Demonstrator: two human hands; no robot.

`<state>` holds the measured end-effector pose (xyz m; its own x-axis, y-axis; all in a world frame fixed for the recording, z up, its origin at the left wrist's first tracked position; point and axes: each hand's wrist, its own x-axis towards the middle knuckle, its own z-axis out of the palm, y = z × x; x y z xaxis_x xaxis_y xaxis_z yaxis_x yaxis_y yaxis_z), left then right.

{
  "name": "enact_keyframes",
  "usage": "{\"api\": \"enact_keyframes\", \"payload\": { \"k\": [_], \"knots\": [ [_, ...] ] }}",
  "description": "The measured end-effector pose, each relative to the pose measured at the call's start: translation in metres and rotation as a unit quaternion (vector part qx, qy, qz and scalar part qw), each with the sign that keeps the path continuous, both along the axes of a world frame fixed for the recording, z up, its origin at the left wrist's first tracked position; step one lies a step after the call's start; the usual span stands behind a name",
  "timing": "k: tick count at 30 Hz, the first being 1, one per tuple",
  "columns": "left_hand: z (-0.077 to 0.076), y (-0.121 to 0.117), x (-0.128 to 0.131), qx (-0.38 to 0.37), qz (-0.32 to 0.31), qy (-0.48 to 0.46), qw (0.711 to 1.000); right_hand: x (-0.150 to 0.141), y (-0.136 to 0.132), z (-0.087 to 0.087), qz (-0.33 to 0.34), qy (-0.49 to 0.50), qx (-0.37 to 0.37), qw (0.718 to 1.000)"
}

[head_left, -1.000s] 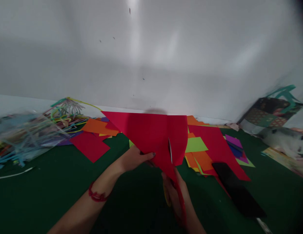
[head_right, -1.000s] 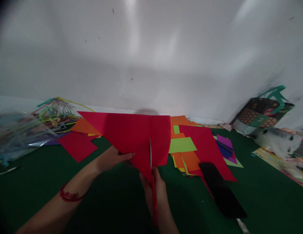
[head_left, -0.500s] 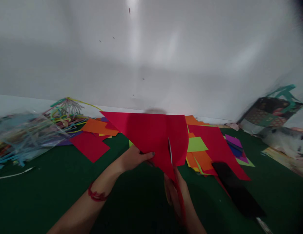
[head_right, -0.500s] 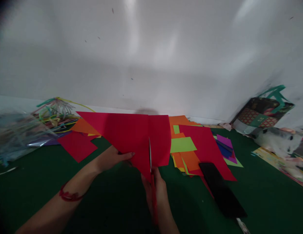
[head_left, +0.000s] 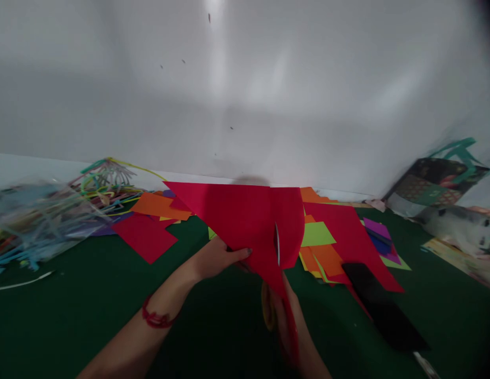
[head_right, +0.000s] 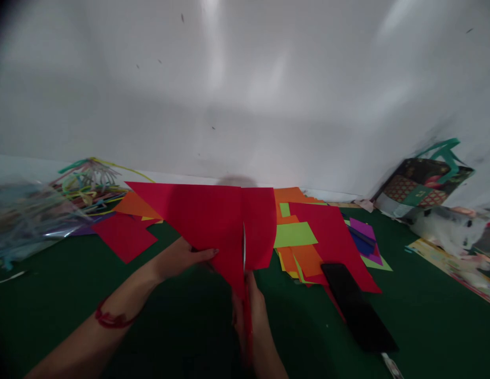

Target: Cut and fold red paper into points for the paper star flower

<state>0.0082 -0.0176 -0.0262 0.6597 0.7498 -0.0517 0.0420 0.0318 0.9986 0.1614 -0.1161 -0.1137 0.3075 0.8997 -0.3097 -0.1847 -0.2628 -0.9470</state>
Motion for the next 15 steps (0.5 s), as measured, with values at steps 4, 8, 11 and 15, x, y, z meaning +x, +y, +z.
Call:
{"api": "enact_keyframes", "payload": {
  "k": [4, 8, 11, 15],
  "knots": [
    [0.0, -0.002, 0.001, 0.0, 0.005, 0.001, 1.0, 0.0, 0.0, 0.007, -0.004, 0.054, -0.032, 0.998],
    [-0.002, -0.001, 0.001, -0.006, 0.009, -0.009, 1.0, 0.0, -0.001, 0.011, -0.003, 0.045, -0.002, 0.999],
    [-0.003, 0.001, 0.0, -0.008, 0.011, -0.005, 1.0, -0.001, -0.001, 0.011, -0.013, 0.037, -0.02, 0.999],
    [-0.001, 0.0, 0.001, -0.007, 0.008, 0.004, 1.0, -0.004, 0.001, 0.019, -0.026, 0.064, -0.055, 0.996]
  ]
}}
